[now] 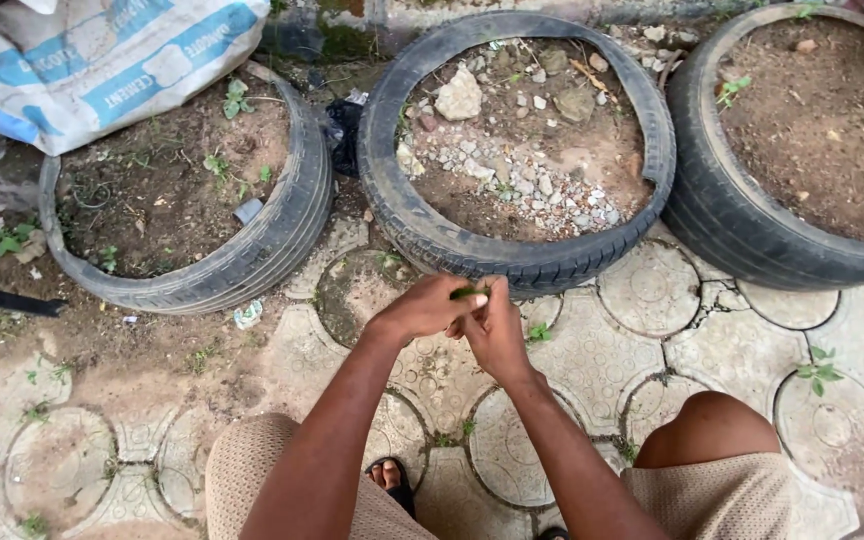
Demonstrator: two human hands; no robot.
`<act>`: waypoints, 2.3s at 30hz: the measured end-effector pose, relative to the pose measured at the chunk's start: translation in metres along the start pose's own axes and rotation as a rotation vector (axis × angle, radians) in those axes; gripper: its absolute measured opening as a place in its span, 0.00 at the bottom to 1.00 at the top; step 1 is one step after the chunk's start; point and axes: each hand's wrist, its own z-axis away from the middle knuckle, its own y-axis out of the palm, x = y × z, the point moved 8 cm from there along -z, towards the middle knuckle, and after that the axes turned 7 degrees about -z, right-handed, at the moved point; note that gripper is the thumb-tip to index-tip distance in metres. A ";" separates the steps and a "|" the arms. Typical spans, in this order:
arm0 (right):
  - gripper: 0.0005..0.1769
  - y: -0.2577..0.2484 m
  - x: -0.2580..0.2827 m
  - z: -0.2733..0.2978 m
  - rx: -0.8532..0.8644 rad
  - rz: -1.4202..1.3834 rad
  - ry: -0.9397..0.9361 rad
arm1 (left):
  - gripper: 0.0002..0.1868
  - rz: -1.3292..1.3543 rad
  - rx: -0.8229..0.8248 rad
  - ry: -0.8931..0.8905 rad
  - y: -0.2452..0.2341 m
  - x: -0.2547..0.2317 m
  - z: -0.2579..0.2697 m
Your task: Removing weeds from multiple tire-based planters in a backyard setting.
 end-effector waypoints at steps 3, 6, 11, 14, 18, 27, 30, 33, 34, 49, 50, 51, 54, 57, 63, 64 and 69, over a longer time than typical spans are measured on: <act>0.08 -0.025 -0.005 0.000 -0.070 -0.163 0.032 | 0.17 0.068 -0.105 -0.252 -0.005 0.017 -0.008; 0.10 -0.069 -0.071 0.001 -0.190 0.030 0.282 | 0.19 -0.082 -0.208 -0.246 -0.039 0.003 0.008; 0.28 -0.119 -0.211 0.006 0.060 0.824 0.577 | 0.10 -0.387 -0.270 -0.094 -0.029 0.052 -0.028; 0.40 -0.123 -0.240 0.001 0.175 1.163 0.697 | 0.08 -0.485 -0.260 -0.067 -0.040 0.026 -0.008; 0.33 -0.141 -0.294 0.003 0.235 1.301 0.694 | 0.09 -0.395 -0.153 -0.165 -0.043 -0.009 0.003; 0.19 -0.159 -0.366 -0.003 0.261 1.221 0.576 | 0.17 -0.419 -0.134 -0.140 -0.036 -0.015 -0.008; 0.18 -0.145 -0.329 0.000 0.239 1.130 0.521 | 0.17 -0.406 -0.124 -0.144 -0.035 -0.012 -0.008; 0.10 -0.116 -0.291 -0.007 0.226 0.914 0.093 | 0.19 -0.363 -0.071 -0.159 -0.034 -0.013 -0.003; 0.10 -0.097 -0.249 -0.008 0.229 0.915 0.089 | 0.19 -0.361 -0.075 -0.162 -0.035 -0.012 -0.001; 0.05 0.012 0.022 -0.026 0.141 0.216 0.047 | 0.11 0.179 -0.107 -0.169 -0.041 0.011 0.003; 0.07 0.013 0.024 -0.024 0.172 0.128 0.034 | 0.09 0.151 -0.175 -0.157 -0.048 0.019 0.000; 0.13 0.013 0.026 -0.022 0.200 0.041 0.023 | 0.08 0.123 -0.241 -0.142 -0.054 0.026 -0.005; 0.14 -0.006 0.019 -0.019 -0.031 -0.231 0.086 | 0.07 0.163 -0.347 -0.202 -0.080 0.007 0.024; 0.03 0.008 -0.120 0.006 0.232 0.290 0.296 | 0.06 0.041 -0.368 -0.159 -0.090 -0.005 0.034; 0.26 0.031 -0.276 0.128 0.781 1.175 0.467 | 0.08 -0.227 -0.387 -0.041 -0.073 -0.004 0.008; 0.26 0.036 -0.276 0.133 0.790 1.173 0.466 | 0.08 -0.225 -0.387 -0.049 -0.074 -0.007 0.010; 0.16 0.042 -0.299 0.153 0.797 1.248 0.403 | 0.07 -0.256 -0.207 -0.165 -0.065 -0.024 0.022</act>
